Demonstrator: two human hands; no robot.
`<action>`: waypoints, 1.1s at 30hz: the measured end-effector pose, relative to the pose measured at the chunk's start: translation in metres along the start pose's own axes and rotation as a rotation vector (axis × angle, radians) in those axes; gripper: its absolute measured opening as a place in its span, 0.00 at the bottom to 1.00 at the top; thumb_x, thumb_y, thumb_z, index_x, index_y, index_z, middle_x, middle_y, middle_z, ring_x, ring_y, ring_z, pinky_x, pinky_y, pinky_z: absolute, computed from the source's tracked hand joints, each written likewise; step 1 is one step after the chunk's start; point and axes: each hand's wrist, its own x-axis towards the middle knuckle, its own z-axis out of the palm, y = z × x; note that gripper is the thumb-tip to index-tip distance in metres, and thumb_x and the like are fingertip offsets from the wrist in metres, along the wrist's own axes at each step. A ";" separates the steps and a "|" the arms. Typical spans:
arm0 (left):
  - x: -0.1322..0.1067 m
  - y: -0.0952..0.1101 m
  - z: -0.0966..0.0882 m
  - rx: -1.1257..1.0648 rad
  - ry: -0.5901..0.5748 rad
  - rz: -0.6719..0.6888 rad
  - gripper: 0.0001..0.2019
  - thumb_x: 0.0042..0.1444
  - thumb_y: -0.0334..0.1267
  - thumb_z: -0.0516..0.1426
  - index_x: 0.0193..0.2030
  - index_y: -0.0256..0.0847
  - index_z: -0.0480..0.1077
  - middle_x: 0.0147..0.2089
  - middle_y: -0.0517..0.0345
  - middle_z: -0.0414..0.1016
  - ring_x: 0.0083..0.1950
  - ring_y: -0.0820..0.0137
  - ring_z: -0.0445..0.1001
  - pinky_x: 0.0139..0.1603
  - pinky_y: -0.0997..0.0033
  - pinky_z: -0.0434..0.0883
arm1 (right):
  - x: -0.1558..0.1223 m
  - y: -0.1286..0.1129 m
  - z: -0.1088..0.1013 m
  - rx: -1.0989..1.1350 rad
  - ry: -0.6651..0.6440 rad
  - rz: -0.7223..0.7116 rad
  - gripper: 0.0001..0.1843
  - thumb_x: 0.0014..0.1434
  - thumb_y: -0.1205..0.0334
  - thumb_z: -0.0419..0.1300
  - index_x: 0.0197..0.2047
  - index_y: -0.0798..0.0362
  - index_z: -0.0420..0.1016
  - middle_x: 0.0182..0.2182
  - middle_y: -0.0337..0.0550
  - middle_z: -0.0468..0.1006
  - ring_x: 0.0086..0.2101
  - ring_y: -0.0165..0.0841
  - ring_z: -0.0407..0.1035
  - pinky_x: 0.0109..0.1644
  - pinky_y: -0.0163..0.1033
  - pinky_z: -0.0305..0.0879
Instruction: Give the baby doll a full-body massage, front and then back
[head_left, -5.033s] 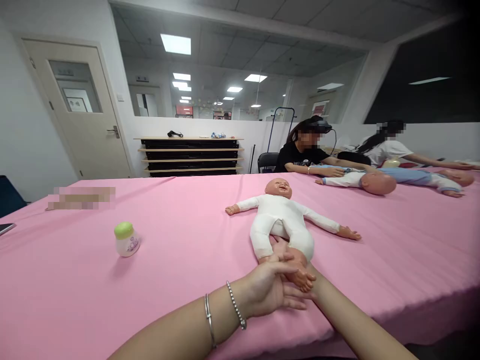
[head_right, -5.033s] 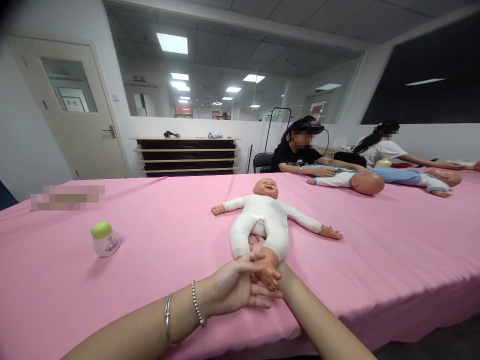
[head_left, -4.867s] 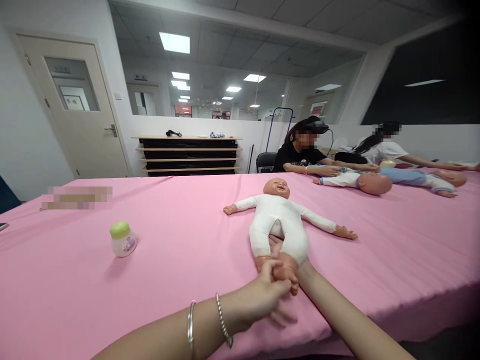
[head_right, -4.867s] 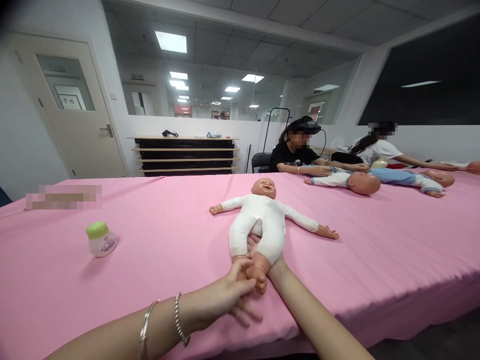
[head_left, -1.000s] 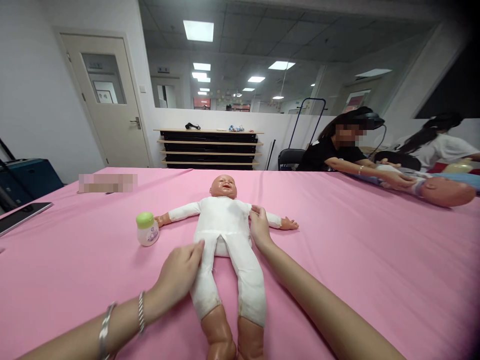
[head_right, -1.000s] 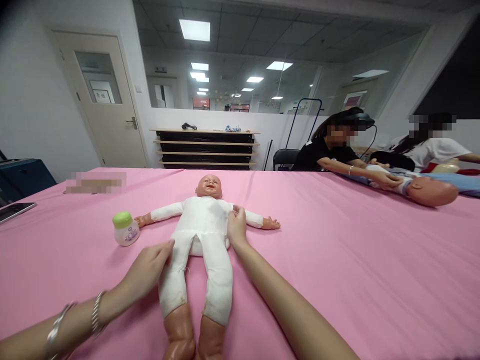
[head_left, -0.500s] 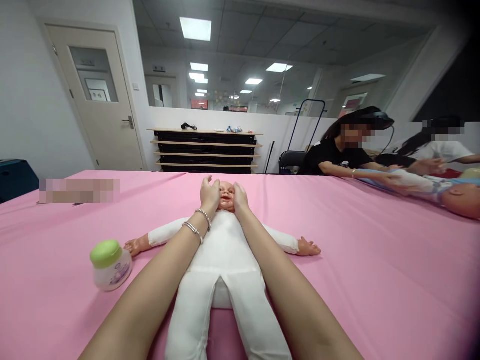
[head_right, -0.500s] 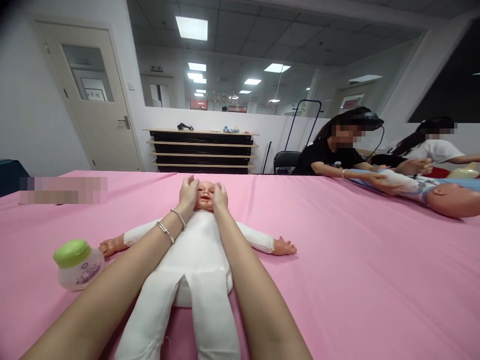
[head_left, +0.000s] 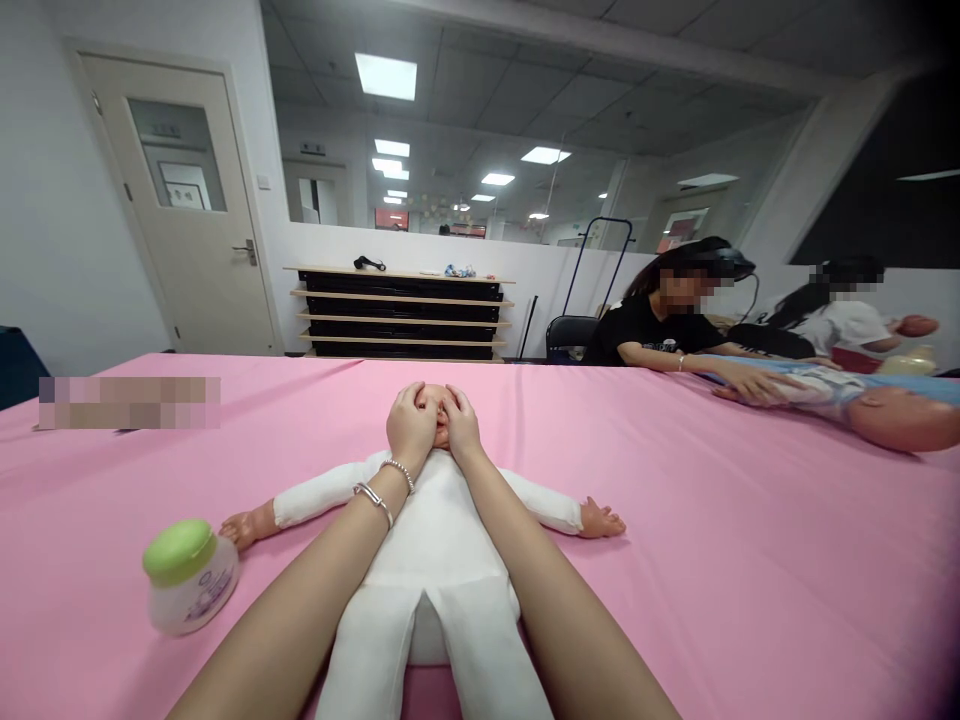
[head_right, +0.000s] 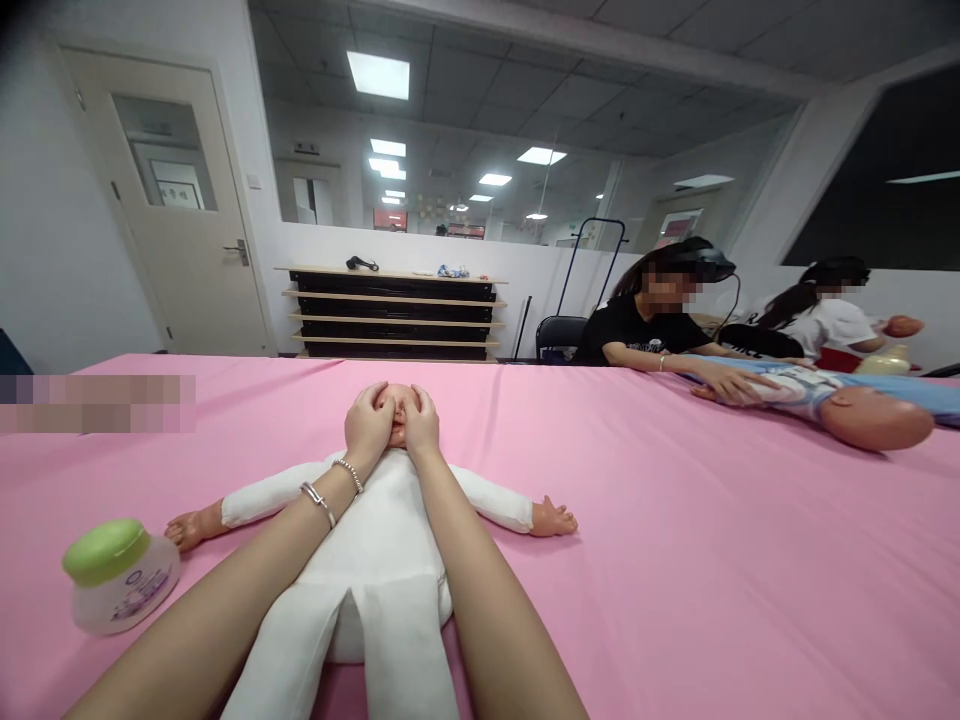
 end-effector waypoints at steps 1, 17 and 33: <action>0.000 -0.001 0.001 -0.001 0.001 0.001 0.16 0.55 0.32 0.51 0.50 0.35 0.70 0.53 0.50 0.71 0.55 0.65 0.68 0.58 0.68 0.64 | 0.000 0.000 0.000 -0.002 -0.001 0.005 0.23 0.51 0.59 0.52 0.50 0.57 0.69 0.54 0.48 0.68 0.55 0.36 0.60 0.62 0.41 0.52; 0.002 -0.011 0.006 -0.021 0.025 0.059 0.15 0.54 0.36 0.53 0.47 0.38 0.70 0.51 0.50 0.72 0.54 0.62 0.68 0.57 0.63 0.64 | 0.001 0.008 -0.001 -0.007 0.011 -0.044 0.24 0.49 0.57 0.56 0.50 0.55 0.69 0.53 0.48 0.69 0.54 0.37 0.61 0.61 0.42 0.53; 0.004 -0.012 0.004 -0.072 0.034 0.026 0.14 0.51 0.31 0.53 0.45 0.38 0.70 0.48 0.51 0.72 0.51 0.64 0.69 0.55 0.64 0.65 | -0.003 0.001 0.002 -0.007 0.009 -0.012 0.25 0.49 0.60 0.54 0.51 0.56 0.68 0.54 0.47 0.68 0.54 0.36 0.61 0.61 0.39 0.54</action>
